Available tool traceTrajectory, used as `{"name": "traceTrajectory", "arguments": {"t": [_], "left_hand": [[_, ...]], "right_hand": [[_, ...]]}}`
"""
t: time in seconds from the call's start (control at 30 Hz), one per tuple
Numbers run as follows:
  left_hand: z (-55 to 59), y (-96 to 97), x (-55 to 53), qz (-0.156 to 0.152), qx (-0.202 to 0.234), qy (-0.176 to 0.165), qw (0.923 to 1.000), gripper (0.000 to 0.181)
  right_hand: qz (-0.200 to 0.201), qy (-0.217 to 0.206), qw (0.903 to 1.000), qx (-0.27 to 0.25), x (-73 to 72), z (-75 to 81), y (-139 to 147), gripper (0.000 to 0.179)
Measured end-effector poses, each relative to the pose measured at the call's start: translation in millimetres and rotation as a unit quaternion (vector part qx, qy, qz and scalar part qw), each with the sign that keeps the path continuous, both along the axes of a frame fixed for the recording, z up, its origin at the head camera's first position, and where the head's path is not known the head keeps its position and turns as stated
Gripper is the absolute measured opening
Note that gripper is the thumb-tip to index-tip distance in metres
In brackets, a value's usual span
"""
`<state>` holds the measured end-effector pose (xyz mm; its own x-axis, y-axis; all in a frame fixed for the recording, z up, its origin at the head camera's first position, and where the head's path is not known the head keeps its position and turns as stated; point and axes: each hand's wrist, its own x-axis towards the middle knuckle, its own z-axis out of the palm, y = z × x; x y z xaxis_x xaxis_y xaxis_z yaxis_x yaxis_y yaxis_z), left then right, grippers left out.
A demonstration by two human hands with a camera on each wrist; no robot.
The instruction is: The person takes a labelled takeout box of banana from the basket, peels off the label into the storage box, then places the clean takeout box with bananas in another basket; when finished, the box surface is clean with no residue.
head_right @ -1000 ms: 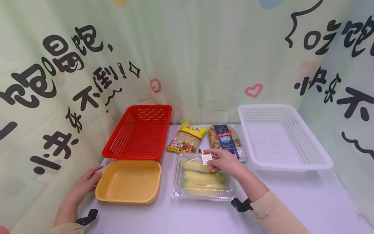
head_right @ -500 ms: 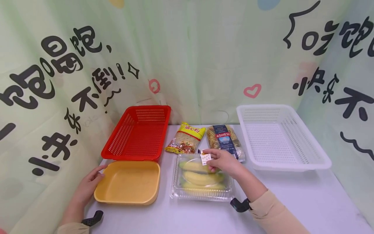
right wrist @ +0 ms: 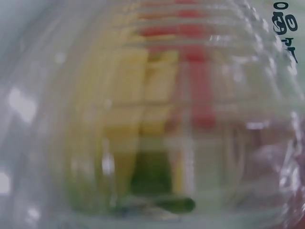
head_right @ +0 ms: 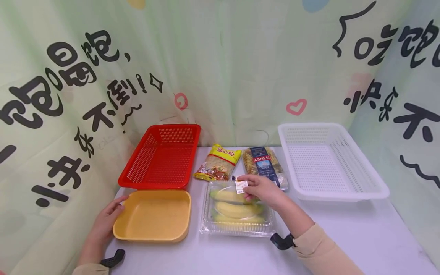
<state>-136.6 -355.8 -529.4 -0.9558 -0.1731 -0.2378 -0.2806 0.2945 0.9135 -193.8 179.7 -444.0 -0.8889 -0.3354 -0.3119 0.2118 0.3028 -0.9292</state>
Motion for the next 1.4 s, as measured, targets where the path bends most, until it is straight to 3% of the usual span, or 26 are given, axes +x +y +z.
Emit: {"name": "traceTrajectory", "arguments": {"t": [0.3,0.6,0.93,1.4], "left_hand": [[-5.1,9.6,-0.2,0.012,0.07,0.003,0.9975,0.047],[-10.7,14.6,1.3,0.029,0.137,0.002,0.9902,0.051],[-11.4,14.5,1.9,0.016,0.139,0.014,0.99,0.054],[-14.3,13.5,0.5,0.018,0.124,0.018,0.992,0.053]], "right_hand": [[0.001,-0.002,0.9999,-0.015,0.5,1.1,2,0.046],[0.011,0.013,0.9998,0.014,6.4,11.6,-1,0.045],[0.051,0.049,0.9971,0.027,14.8,28.1,-30,0.041],[0.076,0.013,0.997,-0.004,12.7,34.1,-101,0.037]]}}
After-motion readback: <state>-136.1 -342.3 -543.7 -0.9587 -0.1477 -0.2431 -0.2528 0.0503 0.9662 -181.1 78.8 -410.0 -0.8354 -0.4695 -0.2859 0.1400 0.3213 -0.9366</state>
